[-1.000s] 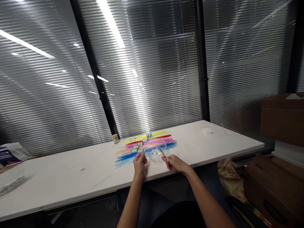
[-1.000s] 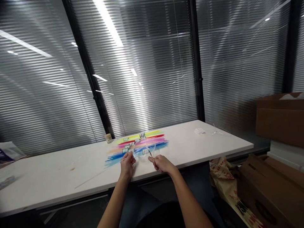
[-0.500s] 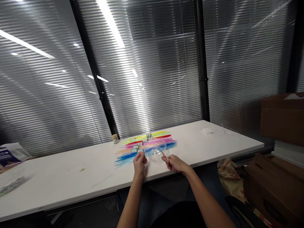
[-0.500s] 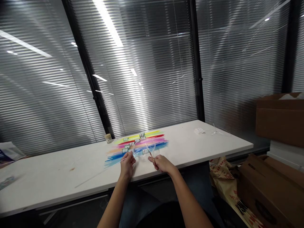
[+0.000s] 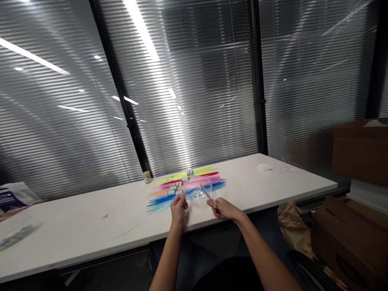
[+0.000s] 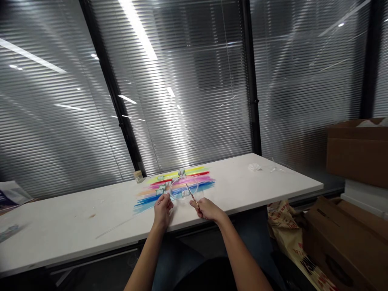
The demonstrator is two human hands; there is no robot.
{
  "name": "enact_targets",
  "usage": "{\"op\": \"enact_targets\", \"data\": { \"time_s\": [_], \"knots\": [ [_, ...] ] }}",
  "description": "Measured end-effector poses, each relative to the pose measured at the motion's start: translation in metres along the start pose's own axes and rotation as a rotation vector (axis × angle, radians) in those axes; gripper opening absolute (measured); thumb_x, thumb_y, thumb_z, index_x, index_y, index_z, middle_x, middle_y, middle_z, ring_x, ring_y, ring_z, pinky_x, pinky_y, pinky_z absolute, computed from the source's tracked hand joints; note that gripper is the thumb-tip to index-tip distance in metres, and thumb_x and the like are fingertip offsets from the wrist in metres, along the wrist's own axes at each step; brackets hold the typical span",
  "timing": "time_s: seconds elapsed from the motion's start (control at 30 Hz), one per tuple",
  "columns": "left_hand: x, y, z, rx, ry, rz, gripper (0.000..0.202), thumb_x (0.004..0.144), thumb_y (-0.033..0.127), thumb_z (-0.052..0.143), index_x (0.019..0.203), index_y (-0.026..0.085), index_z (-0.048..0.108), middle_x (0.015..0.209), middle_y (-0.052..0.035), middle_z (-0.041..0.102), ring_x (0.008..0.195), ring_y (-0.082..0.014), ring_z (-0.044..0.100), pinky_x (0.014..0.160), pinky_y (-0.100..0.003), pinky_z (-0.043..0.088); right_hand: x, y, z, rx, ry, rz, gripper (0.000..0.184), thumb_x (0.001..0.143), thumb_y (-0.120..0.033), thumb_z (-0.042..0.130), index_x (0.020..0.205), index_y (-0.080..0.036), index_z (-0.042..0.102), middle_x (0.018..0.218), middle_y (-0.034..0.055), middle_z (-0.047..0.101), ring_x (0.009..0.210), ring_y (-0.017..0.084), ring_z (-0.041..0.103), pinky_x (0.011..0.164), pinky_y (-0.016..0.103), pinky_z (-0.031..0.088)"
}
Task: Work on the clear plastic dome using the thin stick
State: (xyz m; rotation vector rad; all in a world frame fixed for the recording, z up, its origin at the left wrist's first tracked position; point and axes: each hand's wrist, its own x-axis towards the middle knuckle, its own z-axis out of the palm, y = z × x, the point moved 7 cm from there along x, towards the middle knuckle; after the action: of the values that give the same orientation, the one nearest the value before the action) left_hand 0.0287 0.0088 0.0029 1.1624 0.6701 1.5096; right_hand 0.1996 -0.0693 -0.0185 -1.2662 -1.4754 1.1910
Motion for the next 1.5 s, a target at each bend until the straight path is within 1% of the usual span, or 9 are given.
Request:
{"op": "enact_targets", "data": {
  "time_s": [0.13,0.37,0.47,0.57,0.7,0.87,1.07,1.23,1.5],
  "knots": [
    [0.001,0.0,0.0,0.013,-0.006,0.005,0.044,0.066,0.044,0.074,0.055,0.018,0.04,0.05,0.0076,0.031,0.047,-0.0066,0.031,0.046,-0.02,0.027,0.001,-0.002,0.001,0.022,-0.012,-0.007,0.048,0.093,-0.044,0.044,0.053,-0.02,0.035,0.041,-0.0052,0.039,0.034,0.005,0.027,0.038,0.022,0.018],
    [0.001,0.0,0.0,0.024,-0.005,0.003,0.045,0.067,0.044,0.074,0.055,0.019,0.039,0.05,0.0077,0.03,0.046,-0.0065,0.031,0.045,-0.02,0.026,0.004,0.003,0.0,-0.007,-0.008,0.005,0.051,0.088,-0.055,0.05,0.054,-0.019,0.037,0.042,-0.0055,0.04,0.035,0.005,0.028,0.037,0.021,0.018],
    [0.0,0.001,-0.001,0.018,0.005,0.001,0.046,0.066,0.045,0.074,0.055,0.019,0.038,0.051,0.0078,0.03,0.046,-0.0065,0.031,0.045,-0.02,0.027,0.005,0.005,-0.001,0.009,0.005,0.005,0.053,0.087,-0.059,0.049,0.054,-0.02,0.035,0.043,-0.0055,0.04,0.034,0.004,0.027,0.036,0.021,0.018],
    [0.0,0.003,-0.001,0.012,0.01,0.009,0.046,0.066,0.046,0.074,0.055,0.018,0.039,0.051,0.0078,0.03,0.046,-0.0064,0.031,0.046,-0.02,0.028,0.008,0.007,-0.003,0.022,0.021,-0.005,0.055,0.088,-0.062,0.047,0.054,-0.019,0.038,0.044,-0.0049,0.041,0.034,0.005,0.03,0.036,0.021,0.019],
    [-0.001,0.004,-0.001,0.007,0.016,0.016,0.047,0.067,0.047,0.074,0.055,0.019,0.039,0.052,0.0077,0.03,0.047,-0.0068,0.032,0.046,-0.02,0.029,0.01,0.007,-0.004,0.013,0.013,-0.018,0.056,0.089,-0.062,0.046,0.054,-0.018,0.041,0.045,-0.0039,0.042,0.034,0.005,0.033,0.036,0.021,0.021],
    [-0.001,0.004,-0.001,-0.022,0.01,0.029,0.045,0.066,0.046,0.075,0.057,0.018,0.041,0.053,0.0076,0.031,0.047,-0.0064,0.032,0.046,-0.02,0.029,0.006,0.002,-0.003,-0.048,0.003,0.01,0.058,0.089,-0.063,0.045,0.053,-0.018,0.043,0.041,-0.004,0.041,0.033,0.006,0.032,0.036,0.021,0.023],
    [-0.001,0.002,0.0,-0.004,-0.001,0.02,0.038,0.064,0.037,0.076,0.058,0.018,0.044,0.053,0.0075,0.034,0.047,-0.0061,0.033,0.046,-0.019,0.028,0.001,-0.005,-0.001,-0.073,-0.002,0.023,0.056,0.09,-0.06,0.043,0.052,-0.019,0.041,0.038,-0.0043,0.039,0.033,0.007,0.032,0.037,0.021,0.023],
    [0.0,0.001,0.0,0.008,-0.008,0.017,0.037,0.064,0.039,0.076,0.058,0.017,0.046,0.052,0.0077,0.035,0.046,-0.006,0.033,0.047,-0.019,0.027,-0.001,-0.008,0.0,-0.083,-0.001,0.015,0.055,0.092,-0.055,0.042,0.052,-0.019,0.04,0.039,-0.0038,0.039,0.034,0.006,0.032,0.037,0.021,0.024],
    [0.001,0.0,0.0,0.023,-0.025,0.023,0.037,0.064,0.04,0.076,0.058,0.017,0.047,0.052,0.0074,0.036,0.046,-0.0057,0.034,0.046,-0.019,0.028,0.0,-0.005,0.0,-0.067,-0.009,0.004,0.054,0.09,-0.057,0.045,0.051,-0.019,0.039,0.041,-0.0033,0.041,0.035,0.007,0.033,0.038,0.021,0.024]
  ]
}}
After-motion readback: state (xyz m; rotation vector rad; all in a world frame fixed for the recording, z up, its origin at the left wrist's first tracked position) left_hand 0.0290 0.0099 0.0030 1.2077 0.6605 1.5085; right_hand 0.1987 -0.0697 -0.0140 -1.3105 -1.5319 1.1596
